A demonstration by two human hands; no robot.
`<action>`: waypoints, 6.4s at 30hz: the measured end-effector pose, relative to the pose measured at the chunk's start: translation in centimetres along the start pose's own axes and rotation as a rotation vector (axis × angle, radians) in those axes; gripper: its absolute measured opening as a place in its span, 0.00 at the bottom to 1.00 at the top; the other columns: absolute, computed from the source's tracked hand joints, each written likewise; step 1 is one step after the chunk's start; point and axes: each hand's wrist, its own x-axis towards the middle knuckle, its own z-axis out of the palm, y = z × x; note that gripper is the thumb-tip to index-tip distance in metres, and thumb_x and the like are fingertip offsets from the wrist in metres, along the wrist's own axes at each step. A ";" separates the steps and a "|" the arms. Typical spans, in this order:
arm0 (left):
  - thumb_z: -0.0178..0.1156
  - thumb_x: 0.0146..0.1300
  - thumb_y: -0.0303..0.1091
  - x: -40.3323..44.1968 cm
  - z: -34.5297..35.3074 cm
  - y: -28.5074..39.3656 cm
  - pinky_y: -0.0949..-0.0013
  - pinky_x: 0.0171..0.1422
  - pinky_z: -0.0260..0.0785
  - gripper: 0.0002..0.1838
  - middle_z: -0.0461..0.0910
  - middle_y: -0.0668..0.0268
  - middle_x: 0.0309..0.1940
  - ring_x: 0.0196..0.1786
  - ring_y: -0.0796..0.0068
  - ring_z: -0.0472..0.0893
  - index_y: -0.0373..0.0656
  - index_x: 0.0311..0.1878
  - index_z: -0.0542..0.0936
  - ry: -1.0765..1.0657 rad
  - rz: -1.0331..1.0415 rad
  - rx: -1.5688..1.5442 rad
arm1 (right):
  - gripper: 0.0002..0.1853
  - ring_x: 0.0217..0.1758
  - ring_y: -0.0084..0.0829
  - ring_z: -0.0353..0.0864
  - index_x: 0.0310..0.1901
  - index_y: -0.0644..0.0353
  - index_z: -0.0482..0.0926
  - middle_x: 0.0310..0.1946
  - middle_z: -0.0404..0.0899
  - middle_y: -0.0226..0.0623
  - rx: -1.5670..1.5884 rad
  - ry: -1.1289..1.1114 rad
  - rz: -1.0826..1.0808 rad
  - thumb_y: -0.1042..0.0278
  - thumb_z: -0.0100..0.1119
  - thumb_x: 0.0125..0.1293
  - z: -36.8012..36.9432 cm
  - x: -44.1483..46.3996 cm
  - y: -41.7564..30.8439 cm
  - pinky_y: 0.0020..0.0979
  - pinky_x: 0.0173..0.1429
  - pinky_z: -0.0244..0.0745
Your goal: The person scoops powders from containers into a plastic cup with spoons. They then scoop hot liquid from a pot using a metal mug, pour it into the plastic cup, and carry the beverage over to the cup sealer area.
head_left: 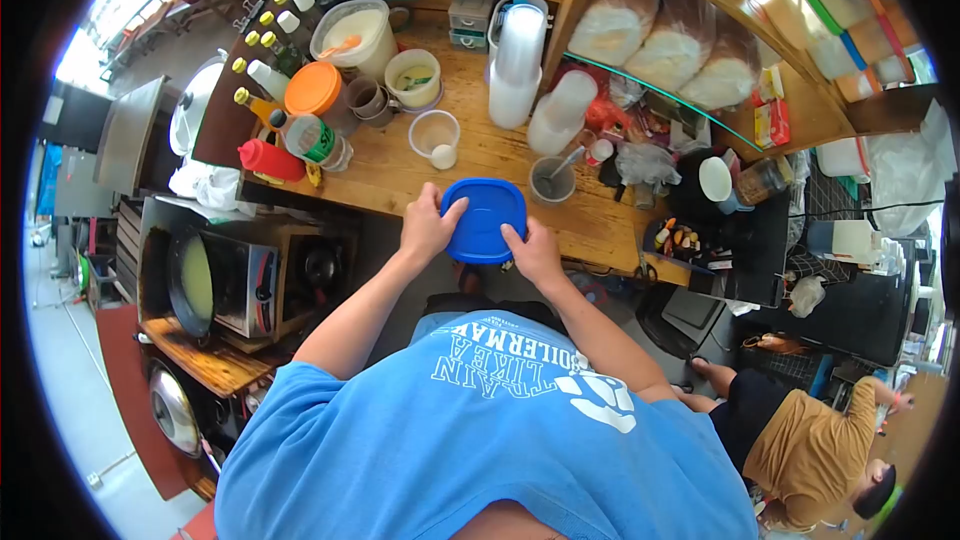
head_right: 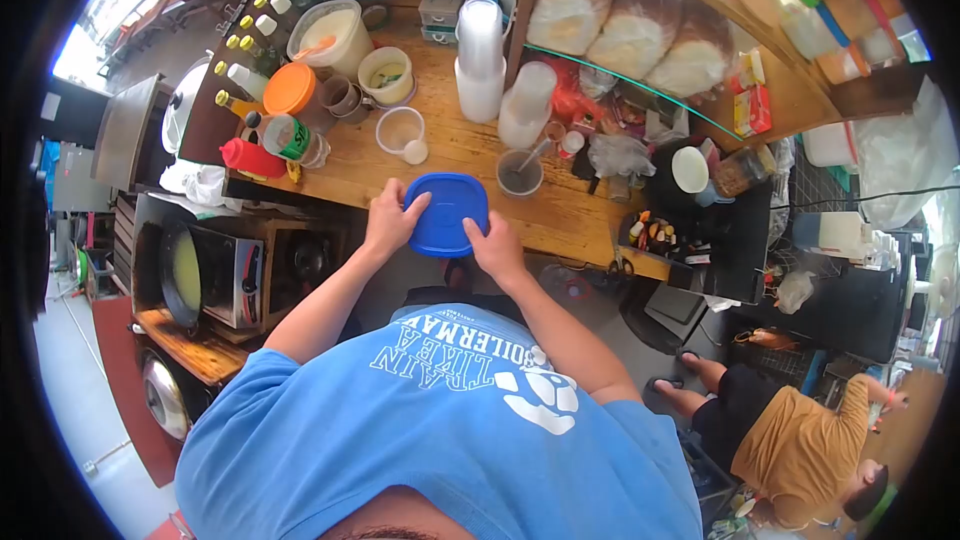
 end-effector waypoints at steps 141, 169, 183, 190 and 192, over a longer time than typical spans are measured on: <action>0.60 0.64 0.21 10.2 -5.3 -3.9 0.65 0.40 0.79 0.10 0.85 0.57 0.34 0.34 0.61 0.85 0.35 0.47 0.84 0.248 0.855 0.077 | 0.31 0.53 0.32 0.73 0.34 0.52 0.76 0.42 0.76 0.35 0.864 -0.121 0.407 0.29 0.43 0.72 0.7 1.7 -6.2 0.42 0.55 0.70; 0.61 0.59 0.31 3.8 -0.2 5.0 0.57 0.35 0.76 0.09 0.82 0.49 0.24 0.27 0.52 0.84 0.38 0.37 0.87 -0.357 0.484 0.017 | 0.32 0.40 0.30 0.80 0.32 0.55 0.76 0.35 0.79 0.36 0.860 -0.047 0.383 0.31 0.42 0.74 0.0 1.9 -7.6 0.38 0.46 0.77; 0.64 0.67 0.30 7.1 -8.0 -1.4 0.80 0.29 0.68 0.12 0.83 0.65 0.28 0.25 0.84 0.76 0.31 0.48 0.85 -0.309 -0.165 -0.687 | 0.32 0.49 0.34 0.77 0.33 0.55 0.73 0.39 0.75 0.37 0.863 -0.079 0.409 0.29 0.42 0.73 0.0 1.9 -6.9 0.46 0.55 0.75; 0.63 0.71 0.31 8.7 -7.2 -2.6 0.80 0.31 0.68 0.12 0.82 0.68 0.28 0.26 0.85 0.76 0.33 0.52 0.85 0.081 0.057 -0.548 | 0.32 0.50 0.35 0.76 0.33 0.55 0.73 0.40 0.76 0.38 0.873 -0.087 0.437 0.30 0.41 0.74 0.1 1.6 -7.4 0.48 0.59 0.72; 0.63 0.67 0.26 8.6 -6.6 -2.6 0.74 0.34 0.73 0.11 0.83 0.68 0.29 0.30 0.78 0.80 0.37 0.51 0.86 0.197 0.351 -0.188 | 0.32 0.50 0.35 0.76 0.33 0.55 0.73 0.40 0.76 0.38 0.875 -0.088 0.423 0.30 0.41 0.74 0.1 1.4 -7.3 0.48 0.59 0.72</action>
